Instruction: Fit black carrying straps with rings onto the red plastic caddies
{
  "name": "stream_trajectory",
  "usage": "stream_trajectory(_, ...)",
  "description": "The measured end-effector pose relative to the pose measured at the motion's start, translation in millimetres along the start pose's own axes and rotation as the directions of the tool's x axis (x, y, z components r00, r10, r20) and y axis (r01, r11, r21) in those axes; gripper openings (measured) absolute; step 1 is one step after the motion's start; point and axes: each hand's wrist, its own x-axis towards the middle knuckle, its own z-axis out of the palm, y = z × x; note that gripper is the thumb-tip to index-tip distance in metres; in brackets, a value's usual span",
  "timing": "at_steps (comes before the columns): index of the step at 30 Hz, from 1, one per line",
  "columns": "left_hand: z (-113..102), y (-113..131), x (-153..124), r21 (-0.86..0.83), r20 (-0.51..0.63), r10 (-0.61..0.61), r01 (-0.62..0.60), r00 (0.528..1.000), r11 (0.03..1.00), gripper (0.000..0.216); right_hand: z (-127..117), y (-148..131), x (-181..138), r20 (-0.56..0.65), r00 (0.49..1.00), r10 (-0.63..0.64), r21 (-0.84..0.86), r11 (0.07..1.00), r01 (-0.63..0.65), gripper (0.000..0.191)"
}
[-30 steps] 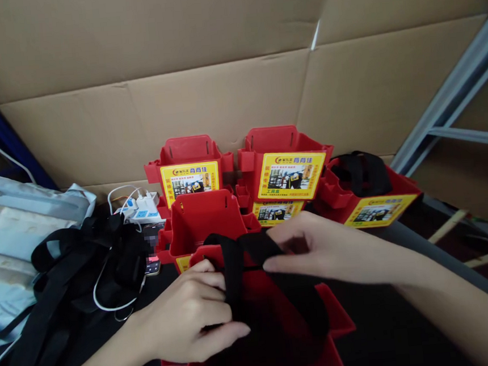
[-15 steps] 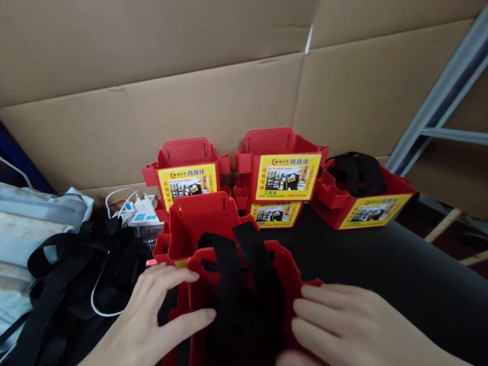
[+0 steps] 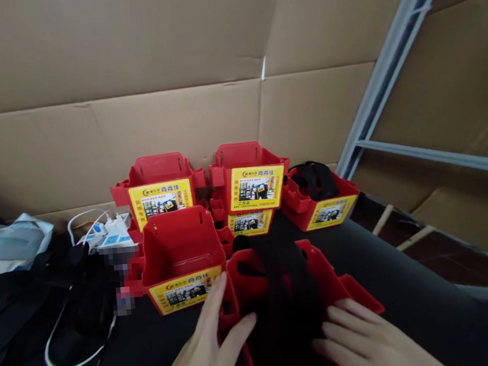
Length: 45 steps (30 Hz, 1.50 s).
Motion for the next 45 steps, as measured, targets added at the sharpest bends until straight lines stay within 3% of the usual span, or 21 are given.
stream_trajectory(4,18,10,52,-0.024,0.051,0.097,-0.096,0.994,0.995,0.081,-17,48,-21,0.172,0.976,0.132,-0.047,0.991,-0.126,0.033)
stream_trajectory(7,40,8,70,-0.006,0.075,0.140,-0.140,0.987,0.990,0.082,-23,93,-42,0.189,0.956,0.224,-0.083,0.974,-0.212,0.028)
stream_trajectory(11,63,-11,60,0.058,0.184,0.166,-0.179,0.969,0.982,0.072,-24,151,-69,0.048,0.928,0.369,-0.050,0.929,-0.366,0.033)
stream_trajectory(15,66,-30,43,0.074,0.217,0.107,-0.126,0.970,0.989,0.059,-22,196,-83,0.044,0.911,0.409,-0.096,0.910,-0.404,0.032)
stream_trajectory(18,63,-36,40,0.083,0.235,0.095,-0.117,0.967,0.990,0.053,-20,215,-79,-0.009,0.923,0.385,-0.189,0.906,-0.380,0.032)
stream_trajectory(21,62,-35,41,0.093,0.235,0.094,-0.118,0.967,0.989,0.050,-18,227,-71,0.025,0.927,0.373,-0.251,0.900,-0.356,0.031)
stream_trajectory(26,60,-36,43,0.086,0.247,0.119,-0.144,0.962,0.986,0.051,-12,245,-67,0.006,0.948,0.317,-0.263,0.916,-0.305,0.037)
stream_trajectory(28,57,-39,43,0.070,0.241,0.141,-0.162,0.960,0.984,0.050,-3,236,-64,-0.084,0.943,0.321,-0.275,0.902,-0.331,0.046)
stream_trajectory(31,51,-47,41,0.032,0.253,0.203,-0.218,0.946,0.975,0.050,22,187,-47,-0.251,0.921,0.299,-0.254,0.897,-0.361,0.061)
stream_trajectory(34,42,-56,36,-0.002,0.273,0.250,-0.259,0.929,0.966,0.047,60,113,-17,-0.008,0.988,0.152,-0.059,0.987,-0.152,0.065)
stream_trajectory(36,34,-60,30,-0.011,0.287,0.257,-0.265,0.923,0.964,0.045,85,69,6,0.183,0.981,0.065,0.091,0.992,-0.083,0.064)
stream_trajectory(38,26,-63,24,-0.003,0.304,0.251,-0.262,0.919,0.965,0.047,105,39,28,0.287,0.958,0.022,0.203,0.976,-0.084,0.063)
stream_trajectory(42,14,-67,16,0.018,0.306,0.214,-0.230,0.928,0.973,0.058,123,21,52,0.391,0.920,0.021,0.253,0.959,-0.130,0.059)
stream_trajectory(45,12,-68,15,0.002,0.313,0.193,-0.204,0.930,0.979,0.061,126,24,53,0.378,0.926,0.014,0.256,0.959,-0.119,0.054)
